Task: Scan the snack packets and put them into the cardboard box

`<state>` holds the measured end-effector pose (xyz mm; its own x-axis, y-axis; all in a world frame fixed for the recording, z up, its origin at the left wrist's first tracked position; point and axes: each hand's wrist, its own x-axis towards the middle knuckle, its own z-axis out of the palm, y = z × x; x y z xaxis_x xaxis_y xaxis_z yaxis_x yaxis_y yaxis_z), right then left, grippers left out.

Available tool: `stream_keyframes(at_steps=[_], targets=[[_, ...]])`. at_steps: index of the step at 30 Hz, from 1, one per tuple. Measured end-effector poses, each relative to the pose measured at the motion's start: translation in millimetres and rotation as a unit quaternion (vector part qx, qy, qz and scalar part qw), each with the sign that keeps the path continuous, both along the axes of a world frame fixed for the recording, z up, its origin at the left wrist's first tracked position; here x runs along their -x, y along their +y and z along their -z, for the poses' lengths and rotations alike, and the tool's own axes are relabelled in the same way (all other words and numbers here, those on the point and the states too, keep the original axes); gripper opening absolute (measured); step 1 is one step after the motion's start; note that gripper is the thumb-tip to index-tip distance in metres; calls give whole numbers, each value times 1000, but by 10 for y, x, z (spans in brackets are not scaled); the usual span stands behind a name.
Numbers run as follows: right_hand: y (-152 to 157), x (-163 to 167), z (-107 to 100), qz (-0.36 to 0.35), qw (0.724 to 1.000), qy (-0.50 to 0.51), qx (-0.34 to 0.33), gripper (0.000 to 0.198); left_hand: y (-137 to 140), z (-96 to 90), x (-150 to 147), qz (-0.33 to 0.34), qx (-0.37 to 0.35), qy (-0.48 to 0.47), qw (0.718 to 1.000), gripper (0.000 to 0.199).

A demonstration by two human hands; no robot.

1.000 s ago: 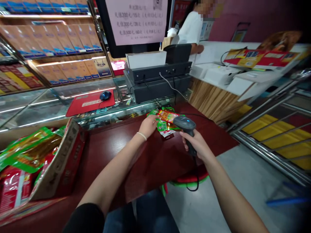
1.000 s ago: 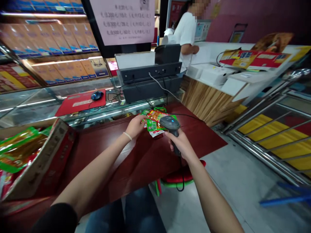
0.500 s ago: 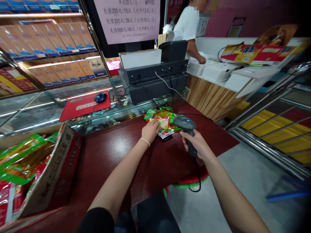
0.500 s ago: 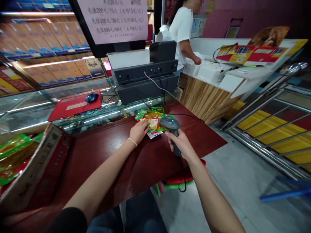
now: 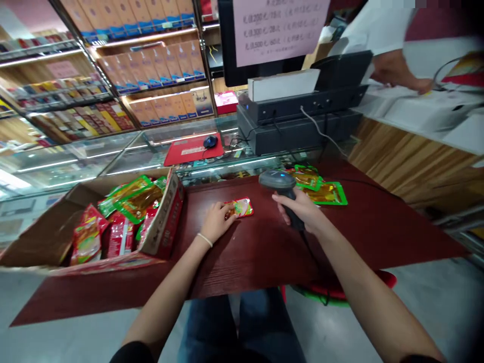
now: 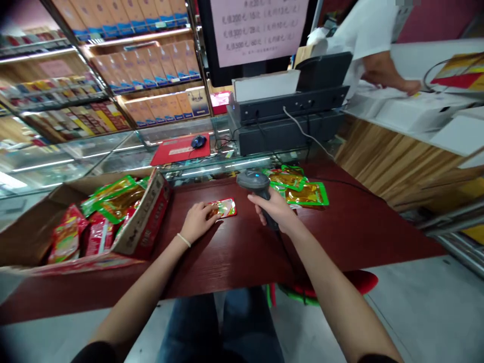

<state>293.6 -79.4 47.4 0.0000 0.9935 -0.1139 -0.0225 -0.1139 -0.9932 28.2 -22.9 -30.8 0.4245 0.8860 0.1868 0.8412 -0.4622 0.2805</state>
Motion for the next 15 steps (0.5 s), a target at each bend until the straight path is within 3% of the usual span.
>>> stream_keyframes(at_steps=[2,7,12,15], targets=[[147,179,-7,-32,999,11,15,40,49,36,162,-25,15,-20,999,37],[388,473,124,-75,996,28,31,41,168,116,312,-100,45,-49,993,61],[406,466,339,-93,994,34,42,42,182,150,318,-104,73,-119,985,44],[376,430,374,-83,995,30,41,43,196,195,333,-102,94,-235,962,43]])
